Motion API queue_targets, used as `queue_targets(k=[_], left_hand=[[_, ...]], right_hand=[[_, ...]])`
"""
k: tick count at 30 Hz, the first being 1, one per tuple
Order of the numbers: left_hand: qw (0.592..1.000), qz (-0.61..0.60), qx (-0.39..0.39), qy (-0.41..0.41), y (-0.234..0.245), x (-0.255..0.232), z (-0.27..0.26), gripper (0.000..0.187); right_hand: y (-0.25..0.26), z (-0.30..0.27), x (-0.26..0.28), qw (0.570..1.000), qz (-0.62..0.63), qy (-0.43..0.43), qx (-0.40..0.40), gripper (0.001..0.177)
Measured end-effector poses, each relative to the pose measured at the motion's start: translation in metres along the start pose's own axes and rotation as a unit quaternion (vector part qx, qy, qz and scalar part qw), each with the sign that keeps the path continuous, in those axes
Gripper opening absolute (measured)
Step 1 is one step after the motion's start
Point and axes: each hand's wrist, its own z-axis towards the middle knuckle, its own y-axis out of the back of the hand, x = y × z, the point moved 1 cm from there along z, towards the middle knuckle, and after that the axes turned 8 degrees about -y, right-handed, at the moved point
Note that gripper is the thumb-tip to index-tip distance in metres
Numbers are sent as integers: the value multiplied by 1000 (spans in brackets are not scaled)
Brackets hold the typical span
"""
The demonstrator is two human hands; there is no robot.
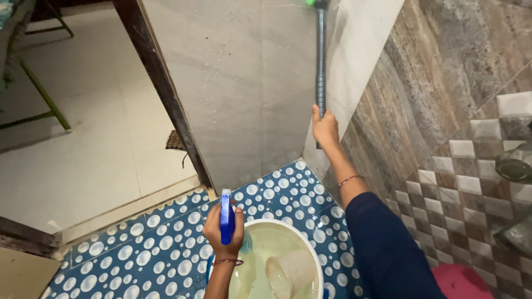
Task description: The person scrubs the tiled bathroom walls using a spray bottle and a long-handled brush, repeatedly dipping the brush into a bucket of water and rinsing the surface with a small container.
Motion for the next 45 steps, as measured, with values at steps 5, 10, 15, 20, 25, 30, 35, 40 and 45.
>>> queue_targets(k=[5,10,15,20,25,30,35,40,45], left_hand=[[998,28,12,-53,-11,3,4,17],[997,24,11,-66,-16,3,5,14],[998,32,27,-53,-24,10,1,11],[993,30,41,-106,-38,9,-1,9],[994,12,19,-107,-42,-13,5,8],[989,-58,13,-136,-51,-41,13,17],[986,-46,33,-154,-81,-44,25,11],[996,-10,-4,-86,-109,-60,46,9],[991,-1,14,-131,-121,-80,53,13]], right_hand=[[-15,-60,7,991,-96,60,68,57],[0,-50,3,993,-80,48,79,56],[-26,-4,-104,997,-20,-70,35,61],[-27,-74,-236,973,-112,-155,127,72],[17,-192,-295,931,-136,-198,274,61],[42,-243,-308,933,-83,-188,295,45],[54,-243,-312,940,-86,-192,269,40],[61,-249,-318,916,-68,-284,274,35],[55,-249,-314,911,35,-309,271,32]])
